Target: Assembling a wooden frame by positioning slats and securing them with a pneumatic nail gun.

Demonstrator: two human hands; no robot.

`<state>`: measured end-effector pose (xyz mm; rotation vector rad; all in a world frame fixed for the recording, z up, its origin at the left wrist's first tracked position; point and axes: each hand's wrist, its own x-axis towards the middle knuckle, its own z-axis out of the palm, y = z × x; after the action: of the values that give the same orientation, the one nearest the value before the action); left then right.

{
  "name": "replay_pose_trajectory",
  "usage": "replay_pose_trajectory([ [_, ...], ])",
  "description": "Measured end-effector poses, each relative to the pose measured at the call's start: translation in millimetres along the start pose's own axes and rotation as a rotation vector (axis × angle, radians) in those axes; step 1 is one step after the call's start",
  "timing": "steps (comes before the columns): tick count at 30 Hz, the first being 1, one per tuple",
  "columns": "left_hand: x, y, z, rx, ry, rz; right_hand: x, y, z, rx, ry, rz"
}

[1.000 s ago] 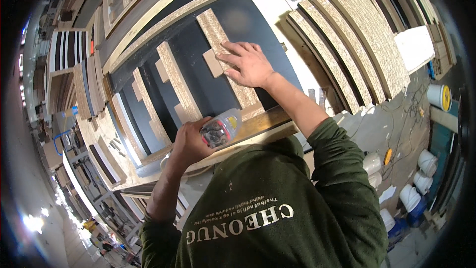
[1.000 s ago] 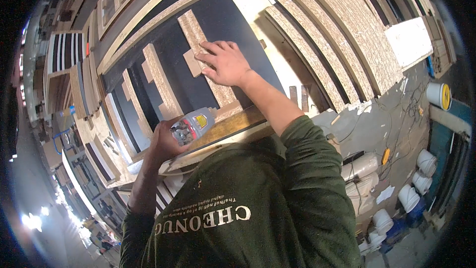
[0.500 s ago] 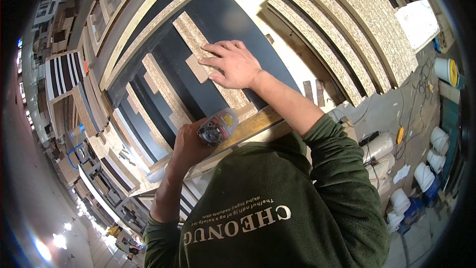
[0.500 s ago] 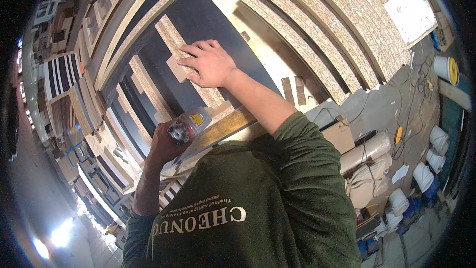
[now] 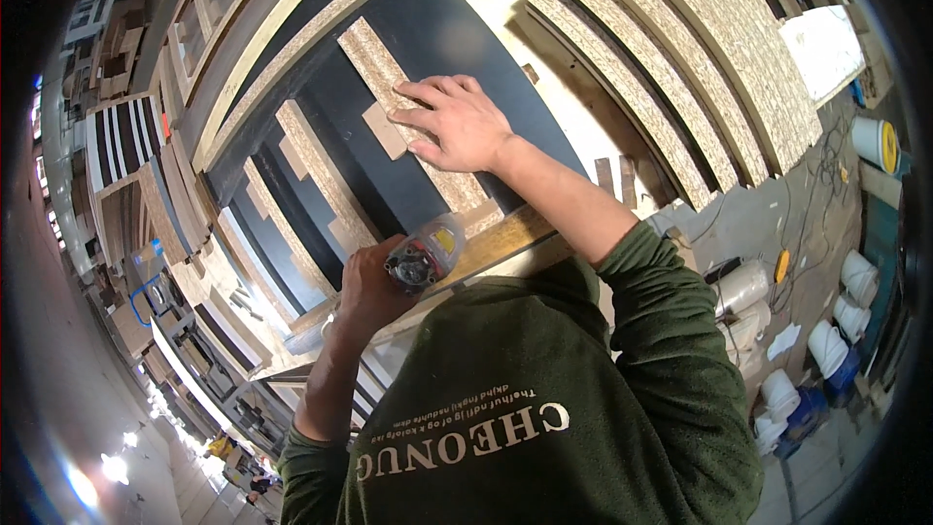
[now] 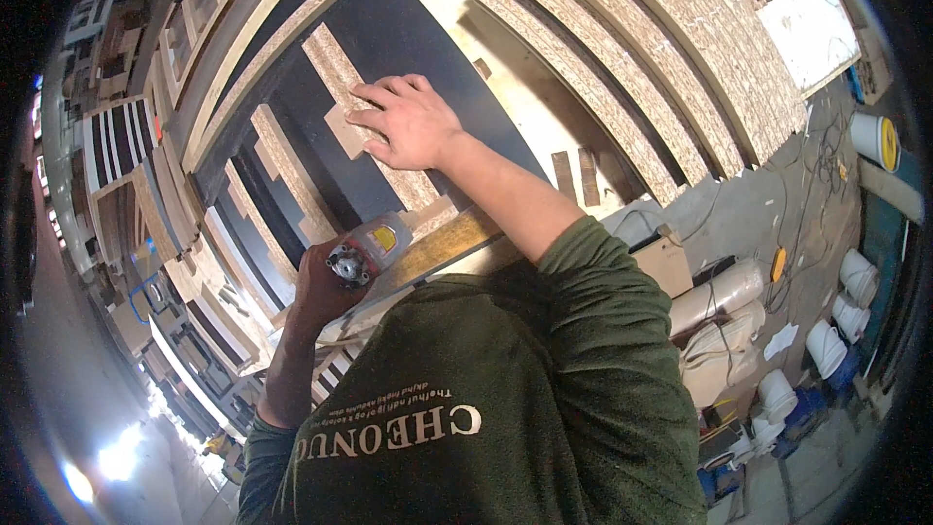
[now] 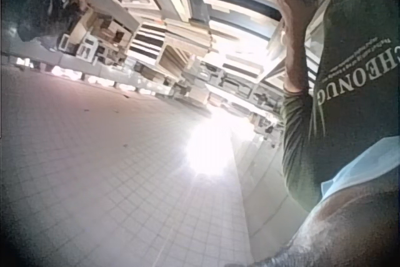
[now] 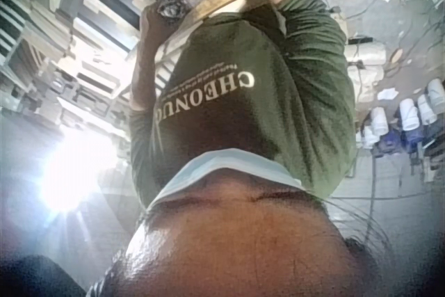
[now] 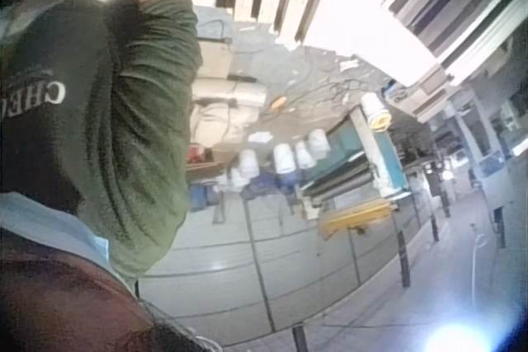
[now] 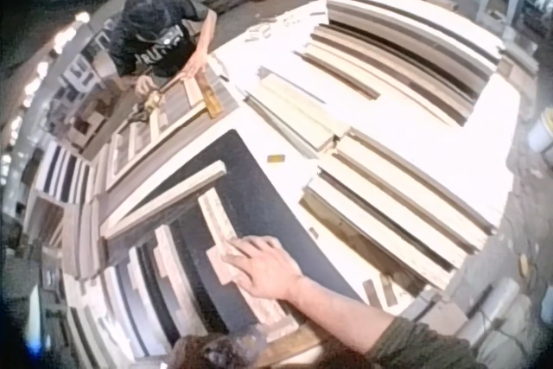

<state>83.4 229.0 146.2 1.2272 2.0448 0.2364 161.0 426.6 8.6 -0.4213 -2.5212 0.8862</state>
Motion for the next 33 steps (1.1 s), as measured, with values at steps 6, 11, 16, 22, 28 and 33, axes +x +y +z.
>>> replay_pose_trajectory([
  [6,-1,8,-3,-0.053,-0.008,-0.024,-1,0,0,0.034,0.017,-0.017],
  [11,2,27,-8,-0.02,0.044,0.053,-2,1,1,0.036,0.035,-0.013],
  [16,7,22,-3,-0.074,0.0,0.022,-1,1,2,0.04,0.034,-0.011],
  [22,6,29,-3,-0.003,0.017,0.015,-2,2,3,0.045,0.026,-0.009],
  [28,7,18,0,0.001,-0.043,-0.03,-1,1,0,0.031,-0.007,-0.006],
  [33,7,19,0,-0.083,0.009,0.037,-1,3,3,0.037,0.033,-0.019],
])
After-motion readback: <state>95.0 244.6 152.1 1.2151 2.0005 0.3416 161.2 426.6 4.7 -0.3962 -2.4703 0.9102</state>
